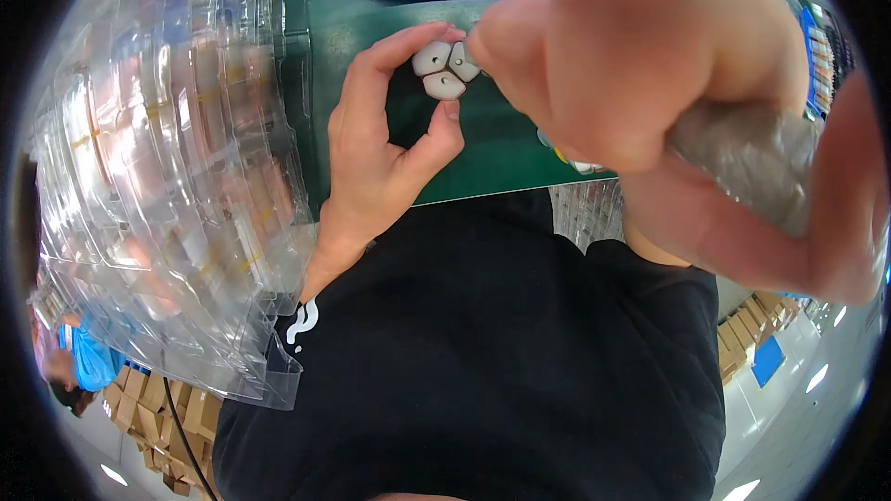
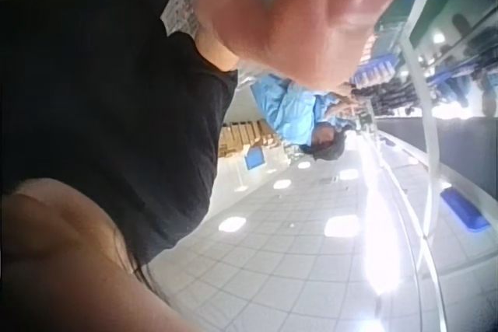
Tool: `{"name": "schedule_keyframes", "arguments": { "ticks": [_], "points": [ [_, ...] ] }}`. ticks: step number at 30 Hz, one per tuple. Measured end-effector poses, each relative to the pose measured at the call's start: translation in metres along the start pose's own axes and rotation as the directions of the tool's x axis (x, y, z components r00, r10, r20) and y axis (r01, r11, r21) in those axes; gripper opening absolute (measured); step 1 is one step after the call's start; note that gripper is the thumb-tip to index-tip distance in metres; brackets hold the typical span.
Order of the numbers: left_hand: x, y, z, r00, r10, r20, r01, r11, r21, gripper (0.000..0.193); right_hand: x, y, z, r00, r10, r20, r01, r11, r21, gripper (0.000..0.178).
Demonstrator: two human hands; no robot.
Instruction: The person places bundled tubes from a tray onto a table, presses a handheld tool into each tube, and turns the bundled tubes by hand.
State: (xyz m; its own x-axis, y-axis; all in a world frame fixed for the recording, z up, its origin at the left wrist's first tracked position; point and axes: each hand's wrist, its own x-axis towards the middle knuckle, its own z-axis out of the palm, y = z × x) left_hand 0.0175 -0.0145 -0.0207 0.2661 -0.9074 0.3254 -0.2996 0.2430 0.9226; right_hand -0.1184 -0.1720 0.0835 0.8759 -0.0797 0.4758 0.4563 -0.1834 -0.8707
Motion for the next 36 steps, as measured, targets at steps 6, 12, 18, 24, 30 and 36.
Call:
{"name": "schedule_keyframes", "arguments": {
  "ticks": [6,12,18,24,30,36],
  "points": [
    [0.002,0.002,-0.005,0.999,0.025,0.045,-0.027,0.999,0.045,0.056,0.002,-0.002,-0.004,0.996,0.071,0.06,-0.079,0.987,0.138,0.068],
    [0.0,0.003,-0.005,0.997,0.032,0.076,-0.039,0.995,0.093,0.054,0.004,0.0,-0.006,0.988,0.116,0.098,-0.133,0.972,0.191,0.063],
    [-0.001,0.005,0.002,0.997,0.08,-0.006,-0.079,0.995,0.068,0.056,-0.005,-0.009,0.011,0.977,0.193,-0.089,-0.186,0.979,0.082,0.052],
    [-0.001,-0.008,0.007,0.994,0.106,-0.01,-0.104,0.988,0.117,0.051,-0.032,-0.034,0.009,0.96,0.072,-0.271,-0.028,0.986,0.164,0.055],
    [0.003,-0.001,0.007,0.994,0.1,-0.035,-0.092,0.979,0.183,0.048,-0.057,-0.081,0.019,0.878,-0.067,-0.473,0.194,0.955,0.224,0.064],
    [0.003,0.014,-0.001,0.992,-0.124,-0.026,0.123,0.992,-0.013,0.043,-0.061,-0.108,0.04,0.893,0.004,-0.451,-0.048,0.995,-0.088,0.067]
  ]
}}
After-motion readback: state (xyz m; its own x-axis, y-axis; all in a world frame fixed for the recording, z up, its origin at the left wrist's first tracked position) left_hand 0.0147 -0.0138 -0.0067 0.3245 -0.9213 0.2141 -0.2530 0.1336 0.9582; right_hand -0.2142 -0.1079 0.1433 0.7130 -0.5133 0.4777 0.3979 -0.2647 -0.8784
